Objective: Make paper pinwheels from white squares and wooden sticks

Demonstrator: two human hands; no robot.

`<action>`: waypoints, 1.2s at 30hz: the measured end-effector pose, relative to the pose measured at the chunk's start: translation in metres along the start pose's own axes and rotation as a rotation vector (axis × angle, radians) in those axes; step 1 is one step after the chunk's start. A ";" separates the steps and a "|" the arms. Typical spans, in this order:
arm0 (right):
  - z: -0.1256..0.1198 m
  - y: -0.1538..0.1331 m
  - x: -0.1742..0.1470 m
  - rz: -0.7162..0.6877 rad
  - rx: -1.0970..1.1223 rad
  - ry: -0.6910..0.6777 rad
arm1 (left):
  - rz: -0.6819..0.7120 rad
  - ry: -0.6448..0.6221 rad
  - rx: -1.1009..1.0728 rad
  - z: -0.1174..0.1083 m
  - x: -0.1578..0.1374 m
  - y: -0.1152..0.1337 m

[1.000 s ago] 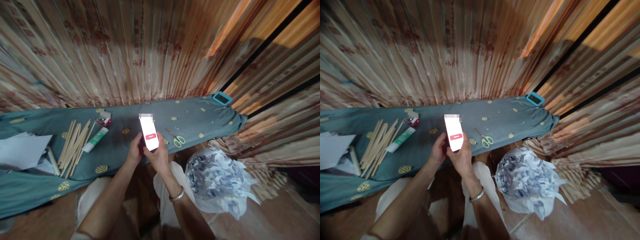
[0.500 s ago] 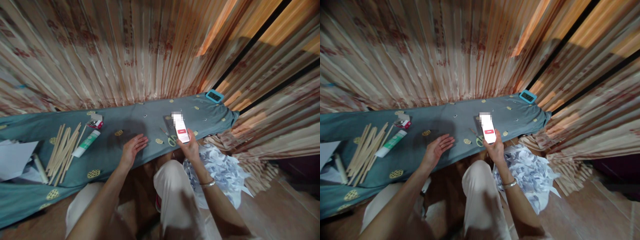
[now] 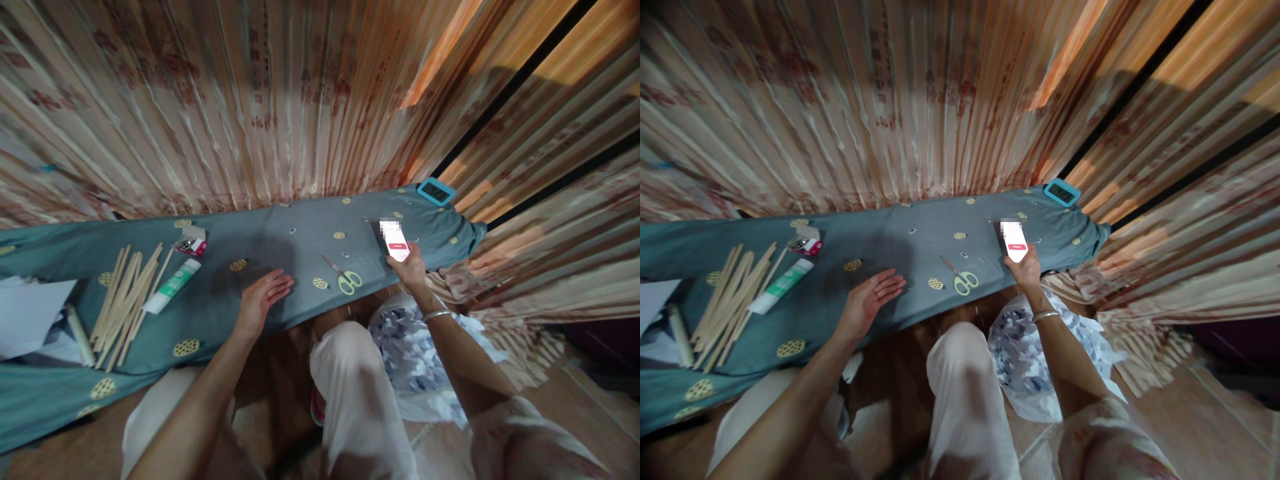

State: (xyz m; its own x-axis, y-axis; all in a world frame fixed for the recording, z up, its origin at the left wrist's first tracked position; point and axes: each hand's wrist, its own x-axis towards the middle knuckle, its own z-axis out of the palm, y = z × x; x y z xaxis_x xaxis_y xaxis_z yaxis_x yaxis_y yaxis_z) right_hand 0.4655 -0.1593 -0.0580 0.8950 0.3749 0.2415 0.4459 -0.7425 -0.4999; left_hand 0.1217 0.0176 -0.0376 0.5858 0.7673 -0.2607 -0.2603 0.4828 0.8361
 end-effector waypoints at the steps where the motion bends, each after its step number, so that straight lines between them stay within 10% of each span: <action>1: 0.002 0.002 0.005 0.004 -0.014 -0.011 | 0.001 0.003 0.003 0.000 0.000 0.000; 36: 0.025 0.043 0.077 -0.012 -0.021 0.004 | 0.037 -0.005 0.036 -0.002 -0.001 0.000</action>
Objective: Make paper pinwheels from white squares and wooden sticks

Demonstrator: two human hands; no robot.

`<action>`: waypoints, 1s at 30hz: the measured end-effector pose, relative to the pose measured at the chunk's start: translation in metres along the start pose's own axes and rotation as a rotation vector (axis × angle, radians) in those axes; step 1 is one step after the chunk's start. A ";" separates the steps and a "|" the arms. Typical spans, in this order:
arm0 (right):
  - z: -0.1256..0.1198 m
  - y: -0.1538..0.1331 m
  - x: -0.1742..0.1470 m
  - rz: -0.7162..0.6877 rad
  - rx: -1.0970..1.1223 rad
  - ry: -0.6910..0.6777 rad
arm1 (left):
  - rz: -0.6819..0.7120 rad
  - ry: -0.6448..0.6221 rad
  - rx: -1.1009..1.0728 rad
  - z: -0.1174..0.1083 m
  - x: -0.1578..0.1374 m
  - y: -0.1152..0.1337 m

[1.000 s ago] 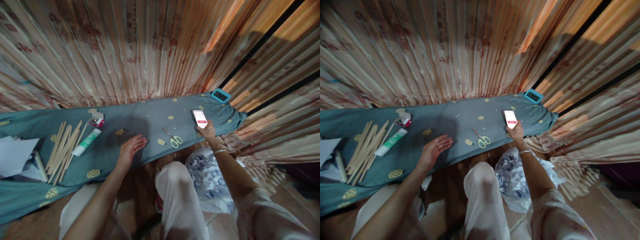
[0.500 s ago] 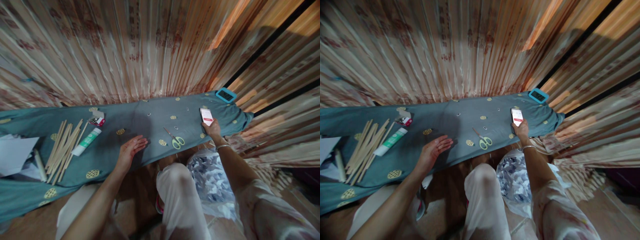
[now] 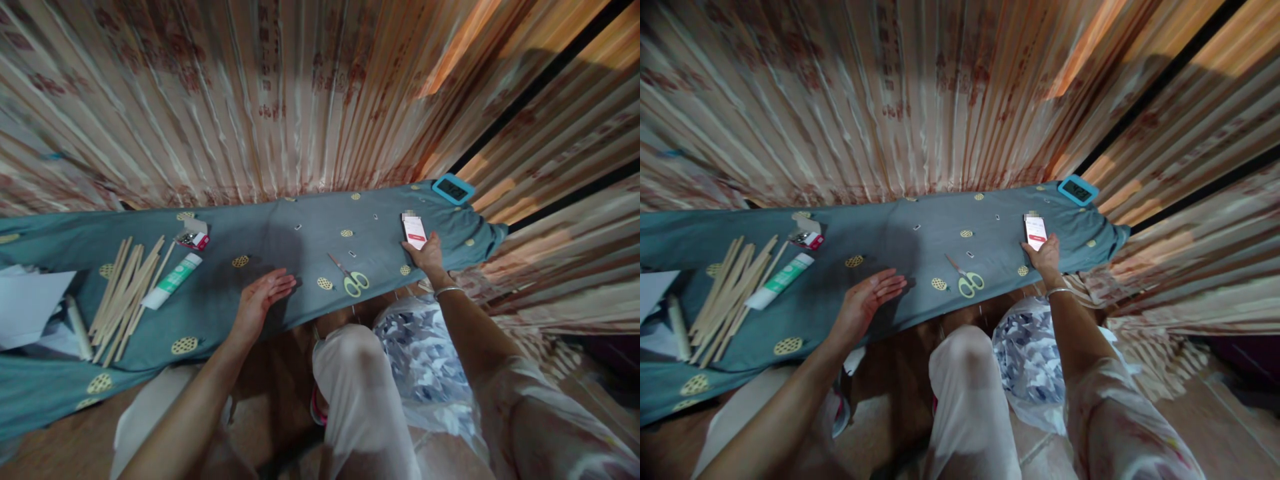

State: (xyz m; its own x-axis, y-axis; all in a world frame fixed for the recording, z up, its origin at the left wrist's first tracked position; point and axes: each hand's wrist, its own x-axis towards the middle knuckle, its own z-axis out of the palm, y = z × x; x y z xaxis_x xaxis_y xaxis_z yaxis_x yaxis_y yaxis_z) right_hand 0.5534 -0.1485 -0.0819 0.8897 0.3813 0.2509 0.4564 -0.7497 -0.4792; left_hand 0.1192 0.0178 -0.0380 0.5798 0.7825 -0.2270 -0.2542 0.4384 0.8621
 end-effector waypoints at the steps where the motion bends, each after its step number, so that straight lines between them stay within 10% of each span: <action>1: -0.002 -0.004 0.000 -0.022 -0.001 0.009 | -0.003 0.002 0.000 0.000 0.000 0.000; 8: -0.004 -0.073 -0.032 -0.249 0.117 -0.003 | -0.014 0.018 -0.004 0.001 -0.003 -0.001; 19: 0.046 -0.251 -0.195 -0.541 0.564 -0.337 | 0.061 0.082 0.048 -0.011 -0.013 0.001; 30: 0.073 -0.255 -0.233 -0.594 0.535 -0.449 | 0.126 0.187 0.173 -0.043 -0.020 0.010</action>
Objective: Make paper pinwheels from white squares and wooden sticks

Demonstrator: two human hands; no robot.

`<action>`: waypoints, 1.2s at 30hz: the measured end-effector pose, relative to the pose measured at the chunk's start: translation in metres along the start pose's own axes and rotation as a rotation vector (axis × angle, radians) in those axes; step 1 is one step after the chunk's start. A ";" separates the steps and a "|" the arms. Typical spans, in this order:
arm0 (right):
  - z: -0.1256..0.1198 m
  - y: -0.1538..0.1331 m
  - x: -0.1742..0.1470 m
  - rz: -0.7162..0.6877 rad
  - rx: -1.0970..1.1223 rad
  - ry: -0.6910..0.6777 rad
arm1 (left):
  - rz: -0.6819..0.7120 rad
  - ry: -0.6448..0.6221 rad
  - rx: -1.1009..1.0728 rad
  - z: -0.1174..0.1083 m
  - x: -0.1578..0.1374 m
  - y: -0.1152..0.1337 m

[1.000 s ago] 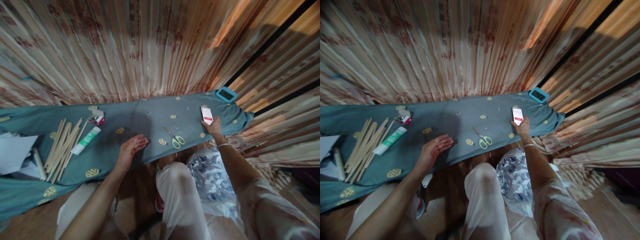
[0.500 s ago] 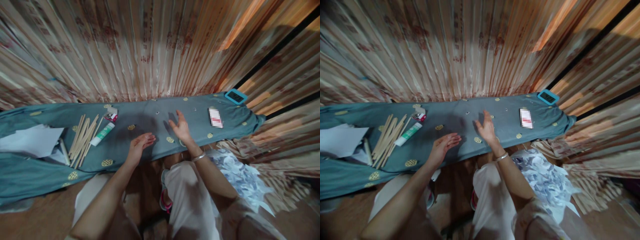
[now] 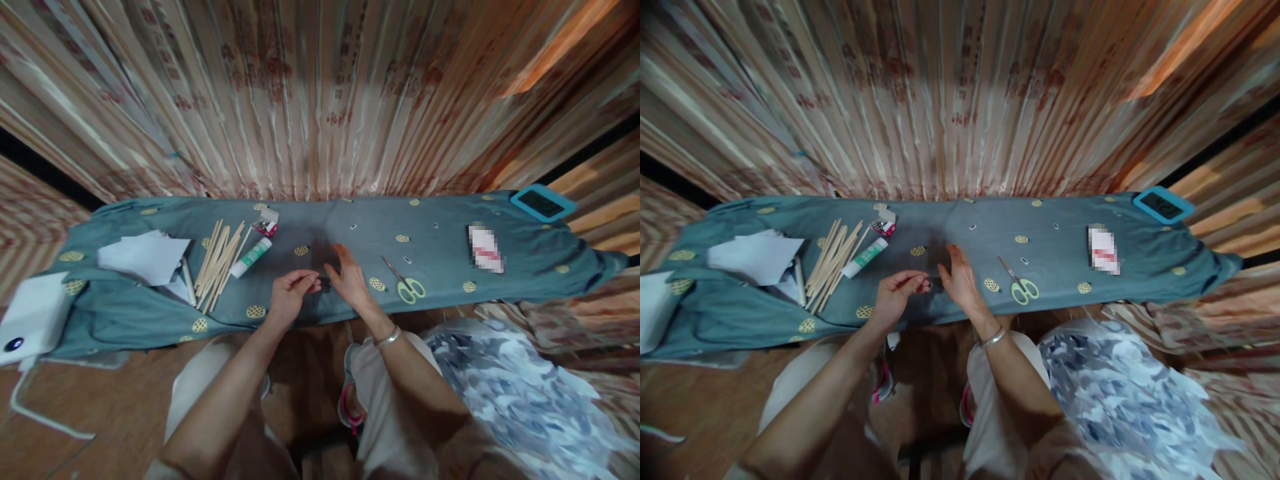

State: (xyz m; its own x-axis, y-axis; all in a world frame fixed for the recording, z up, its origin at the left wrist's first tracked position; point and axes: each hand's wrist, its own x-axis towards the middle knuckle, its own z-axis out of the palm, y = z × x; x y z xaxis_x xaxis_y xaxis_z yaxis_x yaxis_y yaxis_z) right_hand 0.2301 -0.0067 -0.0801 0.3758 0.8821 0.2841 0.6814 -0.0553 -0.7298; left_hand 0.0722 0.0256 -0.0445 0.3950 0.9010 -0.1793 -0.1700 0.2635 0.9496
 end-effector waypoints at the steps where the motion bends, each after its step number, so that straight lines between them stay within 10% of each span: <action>1: 0.001 0.002 0.001 0.000 -0.009 -0.001 | 0.000 0.012 0.005 -0.003 0.000 0.001; 36: 0.024 0.009 0.015 -0.158 -0.254 -0.055 | 0.152 0.226 0.076 -0.049 -0.005 0.015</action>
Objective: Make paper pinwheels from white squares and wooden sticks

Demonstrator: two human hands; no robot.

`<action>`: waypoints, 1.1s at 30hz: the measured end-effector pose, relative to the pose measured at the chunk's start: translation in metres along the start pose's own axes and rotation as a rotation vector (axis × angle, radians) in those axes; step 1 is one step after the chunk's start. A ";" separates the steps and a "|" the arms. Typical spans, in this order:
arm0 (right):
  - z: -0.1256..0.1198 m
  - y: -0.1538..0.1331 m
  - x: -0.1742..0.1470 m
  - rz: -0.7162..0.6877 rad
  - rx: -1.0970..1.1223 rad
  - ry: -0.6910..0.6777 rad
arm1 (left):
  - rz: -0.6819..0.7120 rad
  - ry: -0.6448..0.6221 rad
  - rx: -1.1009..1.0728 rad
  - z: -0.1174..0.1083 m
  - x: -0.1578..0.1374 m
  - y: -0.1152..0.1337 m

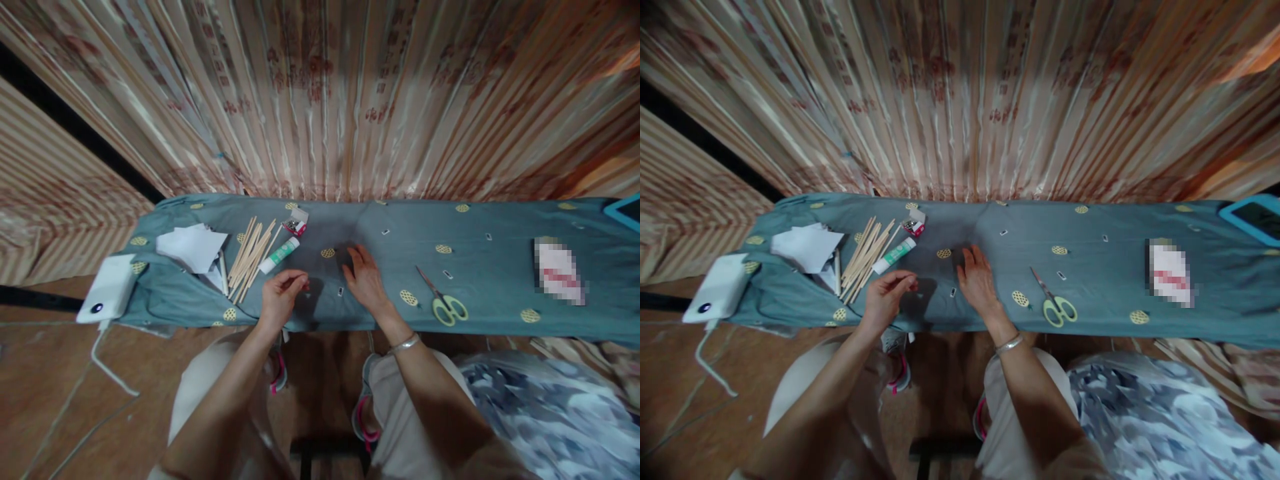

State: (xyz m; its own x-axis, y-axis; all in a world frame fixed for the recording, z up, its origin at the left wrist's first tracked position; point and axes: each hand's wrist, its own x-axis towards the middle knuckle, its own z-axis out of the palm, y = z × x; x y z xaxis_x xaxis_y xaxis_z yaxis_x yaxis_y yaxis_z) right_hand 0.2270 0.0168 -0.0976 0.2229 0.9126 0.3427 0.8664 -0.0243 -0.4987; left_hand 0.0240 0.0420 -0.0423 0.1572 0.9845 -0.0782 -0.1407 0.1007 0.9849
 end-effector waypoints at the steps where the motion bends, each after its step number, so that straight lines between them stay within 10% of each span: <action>1: 0.001 0.000 0.001 0.000 0.003 -0.001 | -0.007 0.001 -0.010 0.001 -0.001 0.003; 10: 0.011 -0.010 0.009 -0.005 0.025 0.025 | 0.020 -0.071 0.017 0.009 0.010 0.031; 19: 0.012 -0.016 0.013 0.011 0.035 -0.012 | 0.393 0.090 0.574 -0.045 0.048 0.012; 33: 0.016 -0.016 0.015 0.000 0.041 0.011 | 0.371 0.124 0.660 -0.066 0.062 0.006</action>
State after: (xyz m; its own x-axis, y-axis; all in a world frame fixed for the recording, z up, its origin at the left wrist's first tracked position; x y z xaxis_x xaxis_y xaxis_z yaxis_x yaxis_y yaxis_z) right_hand 0.2096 0.0374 -0.0975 0.2279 0.9079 0.3518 0.8474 -0.0069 -0.5310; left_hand -0.0321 0.1132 -0.0510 0.0974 0.9498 0.2972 0.4561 -0.3080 0.8349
